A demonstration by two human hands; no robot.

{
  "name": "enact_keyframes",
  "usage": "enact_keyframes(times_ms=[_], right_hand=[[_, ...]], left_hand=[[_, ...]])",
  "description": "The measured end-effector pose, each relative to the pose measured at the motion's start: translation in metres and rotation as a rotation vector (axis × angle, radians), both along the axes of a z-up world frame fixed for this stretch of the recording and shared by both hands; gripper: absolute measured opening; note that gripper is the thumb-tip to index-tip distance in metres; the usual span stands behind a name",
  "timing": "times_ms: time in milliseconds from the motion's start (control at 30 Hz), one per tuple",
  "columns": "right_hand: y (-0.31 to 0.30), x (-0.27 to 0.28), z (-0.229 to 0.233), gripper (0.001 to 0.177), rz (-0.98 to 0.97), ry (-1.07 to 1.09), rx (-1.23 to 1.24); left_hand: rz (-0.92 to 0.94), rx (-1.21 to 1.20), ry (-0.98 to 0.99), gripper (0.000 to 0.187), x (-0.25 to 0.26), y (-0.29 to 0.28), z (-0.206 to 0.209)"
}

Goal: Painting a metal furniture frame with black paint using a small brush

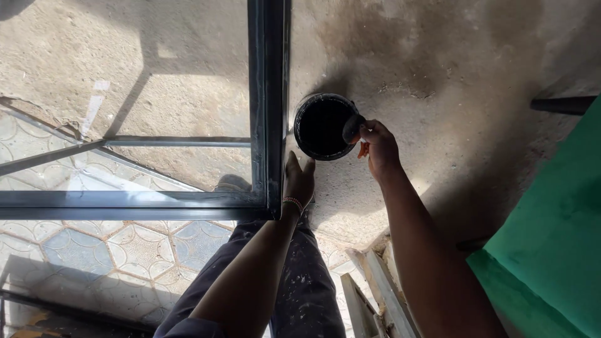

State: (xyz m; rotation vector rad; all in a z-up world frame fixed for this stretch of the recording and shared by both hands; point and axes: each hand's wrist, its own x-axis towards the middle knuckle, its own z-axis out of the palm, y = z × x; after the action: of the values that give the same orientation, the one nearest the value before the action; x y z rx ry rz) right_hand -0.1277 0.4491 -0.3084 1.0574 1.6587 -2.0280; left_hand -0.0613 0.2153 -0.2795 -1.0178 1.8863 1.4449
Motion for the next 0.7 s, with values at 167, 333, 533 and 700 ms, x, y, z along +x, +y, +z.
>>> enact_keyframes(times_ms=[167,333,533,700], right_hand=[[-0.007,-0.004,-0.058,0.006,0.041,0.028,-0.049],[-0.019,0.025,-0.021,0.021,-0.039,0.065,-0.059],[0.000,0.097,-0.001,0.025,-0.198,-0.024,0.003],[0.015,0.171,-0.027,0.026,-0.301,-0.084,0.013]], left_hand=[[0.006,0.071,0.042,0.094,-0.032,0.004,-0.007],[0.071,0.294,-0.048,0.066,-0.010,-0.011,-0.004],[0.172,0.487,-0.056,0.082,0.038,0.003,0.026],[0.021,0.456,-0.102,0.070,0.082,0.004,-0.005]])
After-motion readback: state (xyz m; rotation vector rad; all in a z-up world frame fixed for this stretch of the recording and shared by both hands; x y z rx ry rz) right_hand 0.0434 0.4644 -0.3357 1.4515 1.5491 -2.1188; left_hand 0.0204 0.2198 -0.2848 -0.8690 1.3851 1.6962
